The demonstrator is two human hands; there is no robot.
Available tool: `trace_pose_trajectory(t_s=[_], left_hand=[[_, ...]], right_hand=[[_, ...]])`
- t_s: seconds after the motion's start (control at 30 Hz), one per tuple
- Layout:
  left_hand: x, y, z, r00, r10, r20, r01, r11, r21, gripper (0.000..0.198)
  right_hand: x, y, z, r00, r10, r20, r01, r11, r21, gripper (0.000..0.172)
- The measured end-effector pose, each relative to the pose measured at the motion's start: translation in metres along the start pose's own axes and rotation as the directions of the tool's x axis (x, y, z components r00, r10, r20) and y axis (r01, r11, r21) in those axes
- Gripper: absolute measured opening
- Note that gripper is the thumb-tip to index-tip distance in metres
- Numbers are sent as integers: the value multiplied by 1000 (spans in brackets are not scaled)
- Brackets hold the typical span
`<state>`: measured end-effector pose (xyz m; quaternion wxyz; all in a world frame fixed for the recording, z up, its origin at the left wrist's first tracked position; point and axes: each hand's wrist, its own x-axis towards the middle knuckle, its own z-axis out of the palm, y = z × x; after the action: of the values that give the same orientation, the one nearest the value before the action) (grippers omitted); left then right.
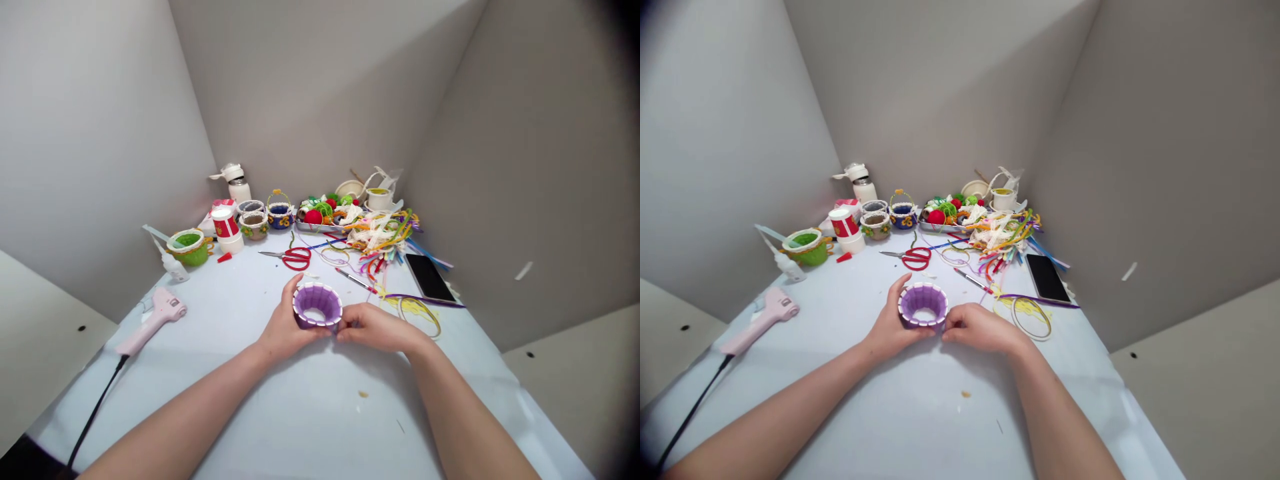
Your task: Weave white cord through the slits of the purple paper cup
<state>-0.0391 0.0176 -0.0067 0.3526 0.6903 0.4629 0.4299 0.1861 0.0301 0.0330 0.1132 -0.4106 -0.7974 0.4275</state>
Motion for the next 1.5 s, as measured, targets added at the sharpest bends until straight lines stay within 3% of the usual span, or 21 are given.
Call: trace_pose_trajectory(t_s=[0.17,0.3,0.43,0.53,0.6,0.67,0.8,0.87,0.93,1.33,1.4,1.5], left_hand=[[-2,3,-3,1000,21,22,-24,993,116,117],[-10,-3,-6,983,167,75,-178,968,178,103],[-8,-1,-15,948,319,-1,-314,936,159,81],[14,22,-28,941,337,-44,-322,925,204,57],[37,44,-36,951,298,81,-308,919,245,39],[61,64,-40,938,207,278,-272,937,219,27],[92,77,-31,767,93,635,-275,942,194,23],[97,72,-25,700,53,712,-243,956,167,22],[97,66,-23,680,51,732,-232,961,148,21],[92,58,-30,649,-23,761,-191,962,193,21],[94,54,-28,662,-43,749,-147,972,185,20],[96,49,-26,721,-83,688,-58,982,179,20]], right_hand=[[-3,-5,-4,1000,29,-3,-29,999,-21,24],[-6,-9,-12,992,-35,-123,27,997,-65,39],[-7,-14,-15,984,-68,-166,75,996,40,24],[-7,-17,-16,986,-69,-155,82,994,79,17],[-7,-17,-15,985,-69,-156,81,994,74,15],[-7,-15,-15,984,-64,-166,76,995,64,15],[-7,-12,-15,982,-50,-180,64,995,74,17],[-8,-12,-16,983,-47,-179,62,995,77,17],[-7,-12,-15,983,-40,-181,54,996,71,17],[3,-3,-6,982,-32,-187,35,999,16,17],[3,-5,-6,981,-30,-193,33,999,15,18],[3,-6,-7,975,-28,-219,34,999,26,18]])
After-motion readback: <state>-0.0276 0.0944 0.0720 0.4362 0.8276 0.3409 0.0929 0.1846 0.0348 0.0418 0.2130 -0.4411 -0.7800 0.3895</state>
